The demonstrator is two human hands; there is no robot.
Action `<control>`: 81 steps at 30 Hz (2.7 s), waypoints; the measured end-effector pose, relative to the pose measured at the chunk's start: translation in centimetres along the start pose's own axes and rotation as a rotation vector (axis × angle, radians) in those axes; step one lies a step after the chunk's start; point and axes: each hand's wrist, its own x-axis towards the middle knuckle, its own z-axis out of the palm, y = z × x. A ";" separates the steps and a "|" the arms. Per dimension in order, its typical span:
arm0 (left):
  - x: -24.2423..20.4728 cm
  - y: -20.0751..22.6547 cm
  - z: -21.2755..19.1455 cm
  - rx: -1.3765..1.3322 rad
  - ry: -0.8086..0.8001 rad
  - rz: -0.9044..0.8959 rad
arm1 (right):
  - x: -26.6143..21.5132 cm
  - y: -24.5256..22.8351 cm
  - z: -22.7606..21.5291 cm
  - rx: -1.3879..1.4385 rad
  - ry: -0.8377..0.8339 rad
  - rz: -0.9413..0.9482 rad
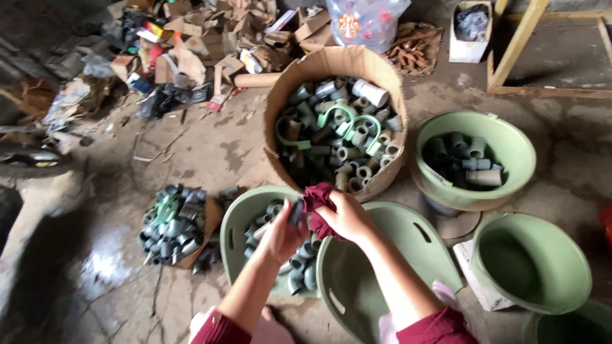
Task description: The person sits on the floor and wipes small grey pipe fittings with a maroon cloth. They pick each fitting from a green basin, wipe it thoroughly, and place it into a cardboard box. The person repeats this process for multiple fittings throughout the clip.
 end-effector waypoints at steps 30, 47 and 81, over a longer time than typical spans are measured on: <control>-5.1 -4.3 -2.1 0.648 -0.085 0.633 | -6.0 2.1 7.0 -0.009 0.170 0.184; -5.4 -3.2 -2.9 0.876 -0.126 0.969 | -7.1 -1.1 6.6 -0.285 -0.067 0.113; -8.4 0.0 -0.4 1.246 0.016 0.510 | -6.8 2.6 7.1 -0.325 -0.089 -0.077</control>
